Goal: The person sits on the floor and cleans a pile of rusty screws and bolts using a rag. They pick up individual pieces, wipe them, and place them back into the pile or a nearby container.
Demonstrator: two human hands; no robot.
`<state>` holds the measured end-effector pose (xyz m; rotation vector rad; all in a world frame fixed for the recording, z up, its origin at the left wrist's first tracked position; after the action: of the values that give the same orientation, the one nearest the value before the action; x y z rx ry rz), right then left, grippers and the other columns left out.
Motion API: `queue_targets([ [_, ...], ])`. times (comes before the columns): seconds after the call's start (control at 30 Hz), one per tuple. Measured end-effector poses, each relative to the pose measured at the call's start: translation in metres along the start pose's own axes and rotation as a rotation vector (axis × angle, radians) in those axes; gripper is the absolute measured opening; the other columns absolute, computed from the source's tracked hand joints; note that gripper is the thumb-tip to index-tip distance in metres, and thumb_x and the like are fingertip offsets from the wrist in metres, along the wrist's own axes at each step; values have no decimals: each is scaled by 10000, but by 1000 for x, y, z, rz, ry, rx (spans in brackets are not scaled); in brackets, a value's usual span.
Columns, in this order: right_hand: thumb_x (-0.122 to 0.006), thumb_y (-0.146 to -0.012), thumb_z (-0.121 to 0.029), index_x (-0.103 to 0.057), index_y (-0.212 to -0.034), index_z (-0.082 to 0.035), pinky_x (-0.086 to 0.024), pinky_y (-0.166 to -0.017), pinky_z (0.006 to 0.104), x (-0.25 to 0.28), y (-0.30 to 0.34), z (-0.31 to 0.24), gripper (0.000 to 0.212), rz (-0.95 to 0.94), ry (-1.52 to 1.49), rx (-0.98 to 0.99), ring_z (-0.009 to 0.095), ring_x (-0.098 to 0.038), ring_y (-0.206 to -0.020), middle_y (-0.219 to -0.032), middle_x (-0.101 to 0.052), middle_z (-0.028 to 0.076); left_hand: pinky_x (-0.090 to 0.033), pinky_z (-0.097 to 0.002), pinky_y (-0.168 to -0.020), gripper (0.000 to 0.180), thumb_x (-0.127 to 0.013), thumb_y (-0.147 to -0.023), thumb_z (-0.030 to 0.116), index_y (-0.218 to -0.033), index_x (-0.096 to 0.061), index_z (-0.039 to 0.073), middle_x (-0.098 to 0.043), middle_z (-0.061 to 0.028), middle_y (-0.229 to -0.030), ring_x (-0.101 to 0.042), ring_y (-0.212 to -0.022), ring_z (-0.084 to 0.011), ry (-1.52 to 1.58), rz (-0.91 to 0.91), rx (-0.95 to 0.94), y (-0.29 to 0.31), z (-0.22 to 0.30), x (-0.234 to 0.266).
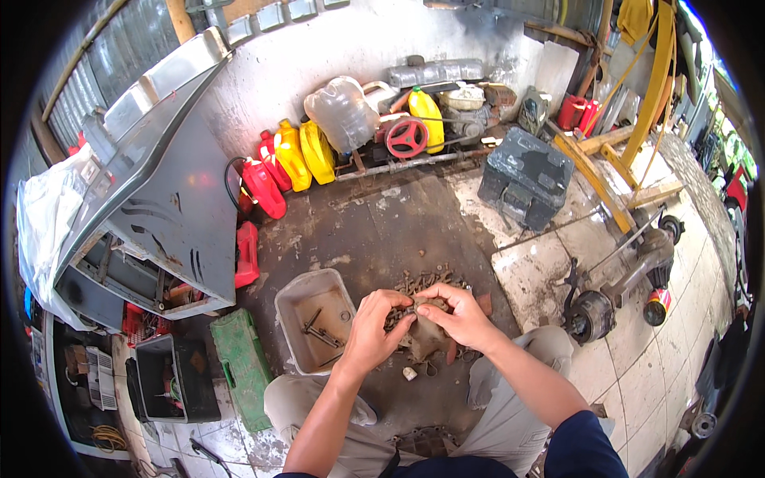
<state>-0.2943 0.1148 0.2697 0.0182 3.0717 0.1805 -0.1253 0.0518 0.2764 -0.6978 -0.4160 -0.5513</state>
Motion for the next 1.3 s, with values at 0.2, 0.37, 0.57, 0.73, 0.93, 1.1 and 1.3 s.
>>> queue_targets([
  [0.2,-599,-945,-187,-594,-1148,-36,-450,-477,203,13,-8,19,253,-66,97,51,18,-523,-628,-809,-613,-9,-448,-406,-903,263,-746,-751,50,-973,-605,50,-633,-82,-961,-599,-935,-269,-54,5,-146,-3,1,2],
  [0.37,-580,-947,-209,-577,-1155,-37,-463,-281,286,9,-6,16,270,-113,69,-1,58,-540,-545,-804,-606,18,-426,-428,-962,236,-756,-770,153,-935,-616,58,-633,-56,-876,-608,-848,-248,9,-22,-158,0,-2,9],
  [0.57,-650,-904,-101,-621,-1073,-14,-459,-743,214,6,-3,13,192,-32,63,118,57,-575,-840,-973,-647,18,-426,-427,-959,234,-749,-788,204,-892,-603,54,-623,-66,-848,-606,-834,-256,52,-27,-120,-1,-4,11],
  [0.73,-639,-903,-62,-605,-1072,-4,-457,-739,211,-1,-2,20,182,-20,40,179,49,-569,-836,-934,-642,10,-425,-438,-938,194,-663,-858,181,-932,-562,33,-573,-98,-846,-578,-844,-284,-10,53,-188,6,5,11],
  [0.93,-663,-880,-37,-603,-1063,-8,-463,-742,211,-7,2,18,195,-14,85,267,51,-564,-851,-972,-643,35,-431,-447,-921,145,-615,-880,167,-876,-577,27,-563,-104,-779,-570,-781,-295,-93,83,-123,9,2,3],
  [1.1,-668,-889,-84,-601,-1093,-6,-471,-741,218,-7,4,4,228,13,198,296,51,-568,-866,-970,-648,27,-446,-437,-900,108,-615,-862,128,-835,-609,23,-595,-115,-755,-587,-797,-301,-32,61,-22,5,2,1],
  [1.3,-628,-929,-161,-602,-1117,-18,-448,-719,214,5,0,-4,238,23,76,70,51,-560,-832,-959,-640,14,-475,-352,-809,244,-720,-801,81,-990,-584,9,-622,-133,-966,-608,-922,-288,31,-2,38,-1,3,3],
])
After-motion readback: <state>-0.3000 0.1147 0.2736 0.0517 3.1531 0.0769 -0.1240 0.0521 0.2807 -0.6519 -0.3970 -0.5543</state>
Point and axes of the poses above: each hand's wrist, its own y-axis away from the middle knuckle, its own x-axis out of the back of the hand, z = x × y, the point moved 2 cm from there along -y, towards the middle knuckle
